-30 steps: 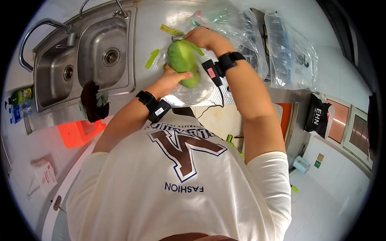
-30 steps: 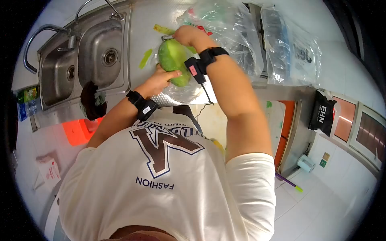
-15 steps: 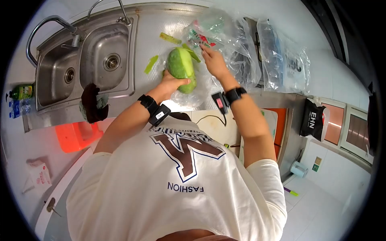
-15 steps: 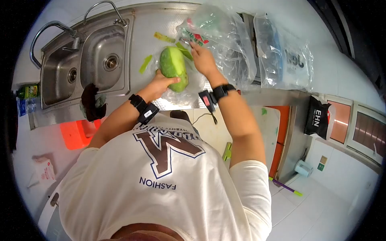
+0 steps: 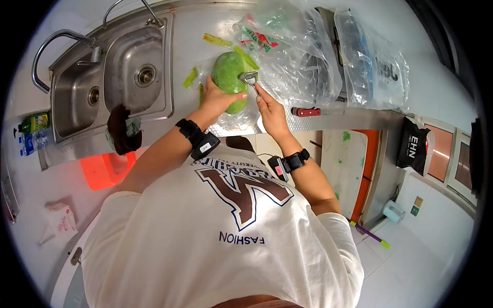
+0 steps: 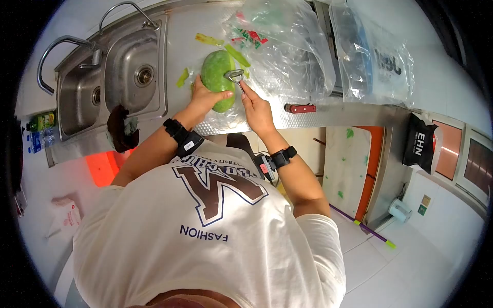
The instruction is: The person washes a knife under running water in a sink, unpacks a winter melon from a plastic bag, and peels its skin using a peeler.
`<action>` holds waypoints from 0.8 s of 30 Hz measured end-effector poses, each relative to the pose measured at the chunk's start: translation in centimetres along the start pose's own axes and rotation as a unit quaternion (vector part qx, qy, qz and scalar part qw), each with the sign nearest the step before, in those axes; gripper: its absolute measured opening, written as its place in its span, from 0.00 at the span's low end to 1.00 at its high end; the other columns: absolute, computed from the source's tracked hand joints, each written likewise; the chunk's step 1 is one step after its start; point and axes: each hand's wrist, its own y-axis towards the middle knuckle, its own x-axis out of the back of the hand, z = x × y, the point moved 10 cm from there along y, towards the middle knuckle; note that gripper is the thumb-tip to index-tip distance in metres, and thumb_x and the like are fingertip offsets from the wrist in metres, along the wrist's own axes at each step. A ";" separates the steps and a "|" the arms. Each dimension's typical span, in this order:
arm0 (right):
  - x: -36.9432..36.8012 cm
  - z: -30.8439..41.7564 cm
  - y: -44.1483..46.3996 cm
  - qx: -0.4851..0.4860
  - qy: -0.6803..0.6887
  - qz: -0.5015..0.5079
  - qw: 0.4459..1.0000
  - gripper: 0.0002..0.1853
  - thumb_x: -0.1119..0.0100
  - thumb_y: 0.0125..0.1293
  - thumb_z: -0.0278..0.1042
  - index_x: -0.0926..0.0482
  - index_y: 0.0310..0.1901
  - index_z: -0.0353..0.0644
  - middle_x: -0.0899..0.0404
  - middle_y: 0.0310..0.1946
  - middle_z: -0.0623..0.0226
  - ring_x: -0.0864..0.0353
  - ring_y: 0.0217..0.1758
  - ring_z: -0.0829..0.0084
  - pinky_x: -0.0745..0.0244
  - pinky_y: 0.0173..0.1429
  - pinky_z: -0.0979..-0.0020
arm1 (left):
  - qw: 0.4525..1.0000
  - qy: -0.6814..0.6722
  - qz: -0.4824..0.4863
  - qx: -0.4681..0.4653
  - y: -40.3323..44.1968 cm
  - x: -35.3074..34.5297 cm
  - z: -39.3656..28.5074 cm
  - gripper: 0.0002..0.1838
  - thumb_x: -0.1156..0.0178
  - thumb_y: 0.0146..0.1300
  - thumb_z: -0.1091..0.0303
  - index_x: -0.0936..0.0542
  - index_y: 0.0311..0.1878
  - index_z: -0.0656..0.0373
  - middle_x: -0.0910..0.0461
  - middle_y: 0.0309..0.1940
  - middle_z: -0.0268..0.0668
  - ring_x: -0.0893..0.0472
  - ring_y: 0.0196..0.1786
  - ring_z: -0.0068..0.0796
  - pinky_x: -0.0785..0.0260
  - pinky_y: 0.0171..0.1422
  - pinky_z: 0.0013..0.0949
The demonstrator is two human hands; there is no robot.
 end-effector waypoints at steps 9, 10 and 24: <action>-0.5 0.3 -2.5 0.049 -0.030 -0.024 0.998 0.21 0.50 0.74 0.33 0.28 0.67 0.53 0.23 0.26 0.45 0.19 0.26 0.56 0.25 0.37 0.65 | 0.971 -0.192 0.131 -0.052 -0.1 -2.2 -0.3 0.73 0.18 0.39 0.66 0.68 0.75 0.73 0.46 0.71 0.56 0.41 0.74 0.44 0.41 0.74 0.35; -0.6 0.8 -2.9 0.061 -0.047 -0.025 0.997 0.22 0.49 0.73 0.33 0.28 0.67 0.53 0.22 0.27 0.45 0.20 0.27 0.54 0.25 0.37 0.64 | 0.967 -0.205 0.140 -0.049 -0.2 -2.3 -0.4 0.73 0.19 0.39 0.67 0.69 0.74 0.73 0.45 0.71 0.55 0.40 0.73 0.43 0.40 0.73 0.35; -1.9 2.8 -2.8 0.085 -0.144 -0.096 0.981 0.23 0.47 0.72 0.28 0.27 0.67 0.53 0.23 0.24 0.45 0.23 0.21 0.53 0.26 0.32 0.63 | 0.979 -0.167 0.083 -0.087 0.6 -2.5 0.3 0.70 0.20 0.39 0.67 0.65 0.72 0.75 0.44 0.67 0.54 0.38 0.70 0.42 0.41 0.73 0.35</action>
